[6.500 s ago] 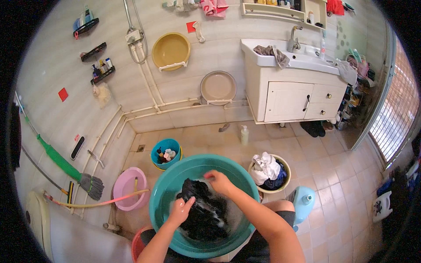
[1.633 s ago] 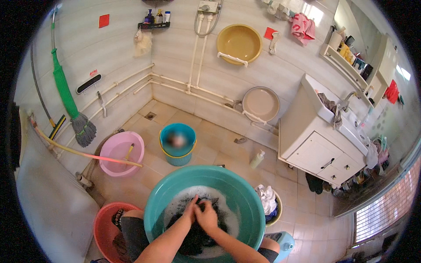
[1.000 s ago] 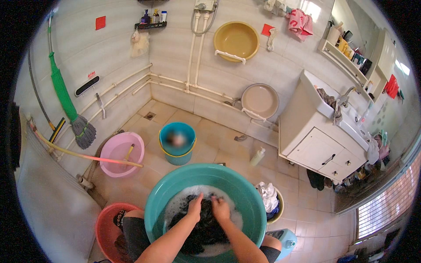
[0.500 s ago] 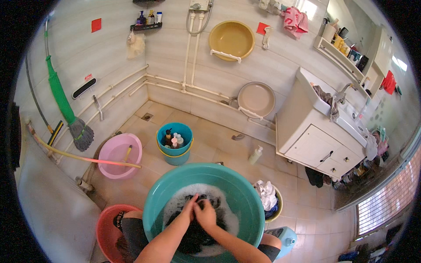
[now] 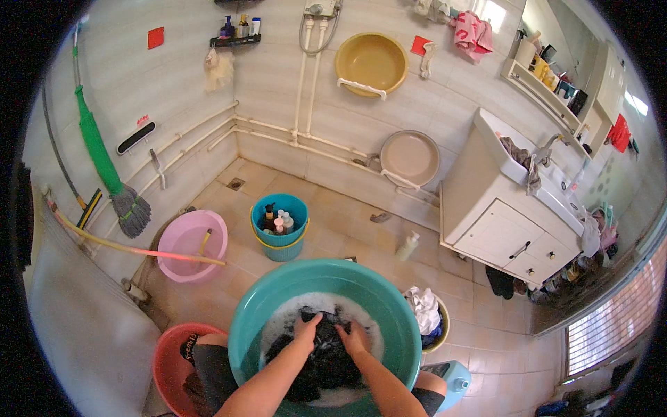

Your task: The person is hand-washing a dark garment in a teal basin filled with soapy water. They repeatedly submerge, scrub, and wring the fabric to clean it.

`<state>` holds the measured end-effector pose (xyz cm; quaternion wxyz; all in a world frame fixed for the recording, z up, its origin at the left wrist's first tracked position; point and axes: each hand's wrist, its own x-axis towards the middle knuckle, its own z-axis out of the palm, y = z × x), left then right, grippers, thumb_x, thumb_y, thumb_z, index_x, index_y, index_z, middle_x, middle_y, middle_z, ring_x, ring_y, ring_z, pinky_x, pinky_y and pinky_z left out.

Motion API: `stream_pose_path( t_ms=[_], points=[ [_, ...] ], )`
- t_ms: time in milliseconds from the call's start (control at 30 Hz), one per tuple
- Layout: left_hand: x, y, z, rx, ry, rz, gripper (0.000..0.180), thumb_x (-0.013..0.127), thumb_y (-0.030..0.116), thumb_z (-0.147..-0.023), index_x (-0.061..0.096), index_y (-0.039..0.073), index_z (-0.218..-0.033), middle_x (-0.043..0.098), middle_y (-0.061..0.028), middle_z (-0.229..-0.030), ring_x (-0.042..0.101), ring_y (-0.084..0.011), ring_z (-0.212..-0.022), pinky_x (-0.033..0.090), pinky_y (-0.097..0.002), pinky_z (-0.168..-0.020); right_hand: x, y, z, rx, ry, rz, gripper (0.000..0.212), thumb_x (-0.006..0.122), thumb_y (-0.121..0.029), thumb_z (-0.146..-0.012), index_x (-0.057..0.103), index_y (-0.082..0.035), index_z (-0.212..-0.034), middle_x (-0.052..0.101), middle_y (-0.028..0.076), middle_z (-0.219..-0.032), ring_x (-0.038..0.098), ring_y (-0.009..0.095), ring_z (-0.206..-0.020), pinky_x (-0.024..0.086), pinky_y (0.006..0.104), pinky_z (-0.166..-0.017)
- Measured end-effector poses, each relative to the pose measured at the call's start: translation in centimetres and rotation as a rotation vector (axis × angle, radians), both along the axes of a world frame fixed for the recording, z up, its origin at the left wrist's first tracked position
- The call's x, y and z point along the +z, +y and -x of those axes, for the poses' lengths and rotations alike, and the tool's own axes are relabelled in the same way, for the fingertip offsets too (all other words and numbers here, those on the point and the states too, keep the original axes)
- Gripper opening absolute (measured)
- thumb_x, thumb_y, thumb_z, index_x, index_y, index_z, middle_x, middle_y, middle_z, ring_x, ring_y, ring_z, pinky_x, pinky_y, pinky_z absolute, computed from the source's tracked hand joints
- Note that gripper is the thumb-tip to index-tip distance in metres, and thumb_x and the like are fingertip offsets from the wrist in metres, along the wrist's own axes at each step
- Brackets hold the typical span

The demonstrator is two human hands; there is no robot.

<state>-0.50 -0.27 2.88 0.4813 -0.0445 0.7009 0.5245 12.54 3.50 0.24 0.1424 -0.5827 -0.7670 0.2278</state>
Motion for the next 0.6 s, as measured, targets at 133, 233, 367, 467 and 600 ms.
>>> stream_pose_path(
  t_ms=[133, 233, 367, 467, 600],
  points=[
    [-0.2, 0.2, -0.2, -0.146, 0.013, 0.214, 0.058, 0.062, 0.015, -0.079, 0.032, 0.006, -0.128, 0.036, -0.0156, -0.128, 0.037, -0.0333, -0.117, 0.038, -0.0478, -0.093, -2.0, 1.7, -0.2, -0.156, -0.193, 0.253, 0.053, 0.059, -0.039, -0.075, 0.05, 0.002, -0.107, 0.056, 0.024, -0.1, 0.052, 0.038, -0.095, 0.04, 0.0438, -0.081],
    [-2.0, 0.5, -0.1, -0.137, -0.108, 0.008, 0.058, 0.06, 0.031, -0.08, 0.035, 0.005, -0.126, 0.044, -0.0166, -0.119, 0.048, -0.0334, -0.103, 0.042, -0.0467, -0.082, -3.2, 0.8, 2.1, -0.308, 0.18, 0.244, 0.049, 0.058, -0.039, -0.075, 0.052, 0.0, -0.104, 0.056, 0.025, -0.098, 0.053, 0.038, -0.093, 0.041, 0.0436, -0.079],
    [-8.2, 1.0, 1.2, -0.037, -0.503, -0.132, 0.062, 0.054, 0.045, -0.079, 0.038, 0.002, -0.121, 0.041, -0.0158, -0.116, 0.045, -0.0296, -0.1, 0.04, -0.0457, -0.077, 5.7, -4.7, 6.3, 0.088, 0.254, 0.13, 0.037, 0.056, -0.037, -0.077, 0.057, -0.003, -0.093, 0.059, 0.023, -0.077, 0.057, 0.039, -0.074, 0.045, 0.0423, -0.064],
    [-15.7, 1.3, 0.8, -0.047, -0.495, -0.293, 0.055, 0.051, 0.045, -0.082, 0.046, 0.002, -0.115, 0.05, -0.0164, -0.109, 0.05, -0.0297, -0.095, 0.041, -0.045, -0.078, 8.4, -6.0, 7.2, 0.184, 0.131, 0.047, 0.034, 0.055, -0.034, -0.078, 0.06, -0.001, -0.084, 0.058, 0.023, -0.075, 0.057, 0.039, -0.071, 0.045, 0.0439, -0.063],
    [0.1, 0.4, -1.5, -0.228, -0.058, -0.096, 0.054, 0.056, 0.042, -0.08, 0.054, -0.007, -0.102, 0.056, -0.0164, -0.102, 0.052, -0.0234, -0.091, 0.039, -0.0353, -0.077, 3.2, 1.0, 2.8, -0.154, 0.01, 0.135, 0.039, 0.05, -0.039, -0.081, 0.063, -0.003, -0.089, 0.059, 0.025, -0.083, 0.058, 0.039, -0.077, 0.045, 0.0432, -0.071]
  ],
)
